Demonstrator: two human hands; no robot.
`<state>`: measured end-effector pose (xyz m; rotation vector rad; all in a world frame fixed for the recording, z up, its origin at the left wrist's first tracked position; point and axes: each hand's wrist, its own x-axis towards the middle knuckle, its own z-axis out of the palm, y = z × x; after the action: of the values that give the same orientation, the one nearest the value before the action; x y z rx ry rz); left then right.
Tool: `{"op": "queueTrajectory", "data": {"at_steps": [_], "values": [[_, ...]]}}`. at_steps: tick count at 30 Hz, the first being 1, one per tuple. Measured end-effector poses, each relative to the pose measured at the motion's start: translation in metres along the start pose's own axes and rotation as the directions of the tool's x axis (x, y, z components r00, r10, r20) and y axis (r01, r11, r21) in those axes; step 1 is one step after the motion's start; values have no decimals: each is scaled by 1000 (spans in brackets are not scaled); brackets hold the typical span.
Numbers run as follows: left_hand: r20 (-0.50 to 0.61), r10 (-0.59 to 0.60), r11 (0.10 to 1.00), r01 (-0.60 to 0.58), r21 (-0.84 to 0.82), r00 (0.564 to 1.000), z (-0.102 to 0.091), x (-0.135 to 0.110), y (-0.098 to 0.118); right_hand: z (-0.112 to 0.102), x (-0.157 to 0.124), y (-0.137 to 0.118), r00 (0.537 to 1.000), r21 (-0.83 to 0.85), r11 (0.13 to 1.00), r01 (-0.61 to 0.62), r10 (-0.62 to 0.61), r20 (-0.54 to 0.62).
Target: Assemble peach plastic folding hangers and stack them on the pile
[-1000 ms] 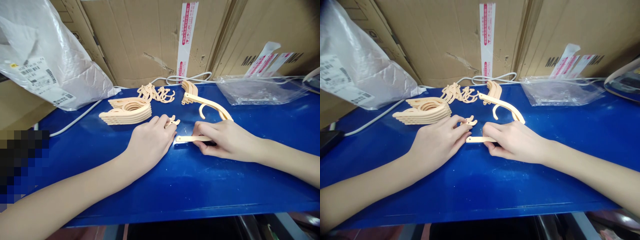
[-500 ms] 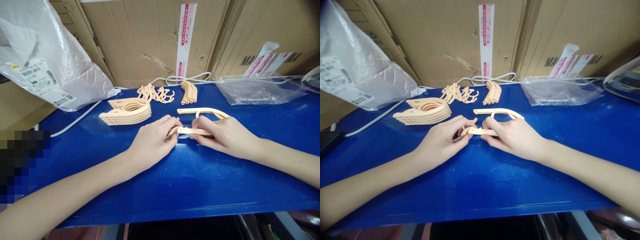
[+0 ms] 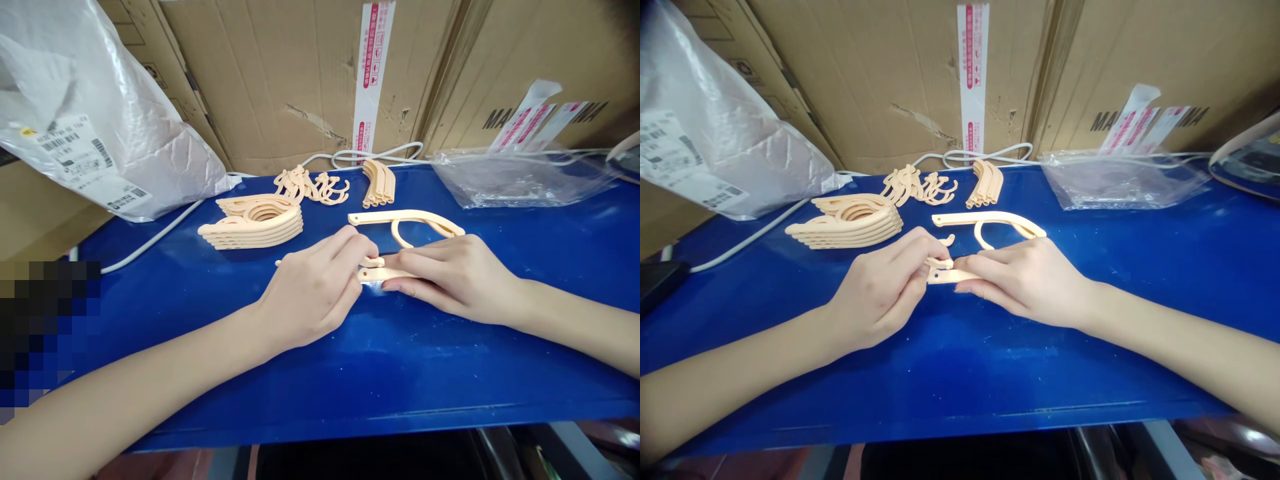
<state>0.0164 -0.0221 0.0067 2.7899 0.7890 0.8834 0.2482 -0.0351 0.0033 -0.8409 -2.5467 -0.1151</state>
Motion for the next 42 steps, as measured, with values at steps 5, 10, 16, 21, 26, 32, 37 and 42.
{"op": "queueTrajectory", "data": {"at_steps": [5,10,16,21,26,32,37,42], "values": [[-53,-24,999,23,-30,998,0,3,-3,-1,-1,1,1000,56,998,-20,21,-10],[-32,-60,993,57,-107,998,1,4,-5,-2,1,-1,999,24,999,-23,24,-42],[-30,-74,994,72,-86,997,-2,6,-4,-1,0,0,999,16,999,-49,49,-10],[55,-162,983,166,-79,985,0,4,-4,0,-1,-1,998,32,998,-56,56,4],[120,-159,972,176,-153,980,2,2,-4,0,-1,1,999,35,998,-44,45,-2],[146,-181,977,194,-84,973,3,3,-2,-1,0,4,999,53,998,-36,35,24],[177,-223,967,241,-82,959,1,4,2,1,-3,2,997,-6,1000,14,-14,-76],[259,-205,979,202,41,944,-1,5,2,2,-5,1,992,-185,982,28,-49,-112]]}}
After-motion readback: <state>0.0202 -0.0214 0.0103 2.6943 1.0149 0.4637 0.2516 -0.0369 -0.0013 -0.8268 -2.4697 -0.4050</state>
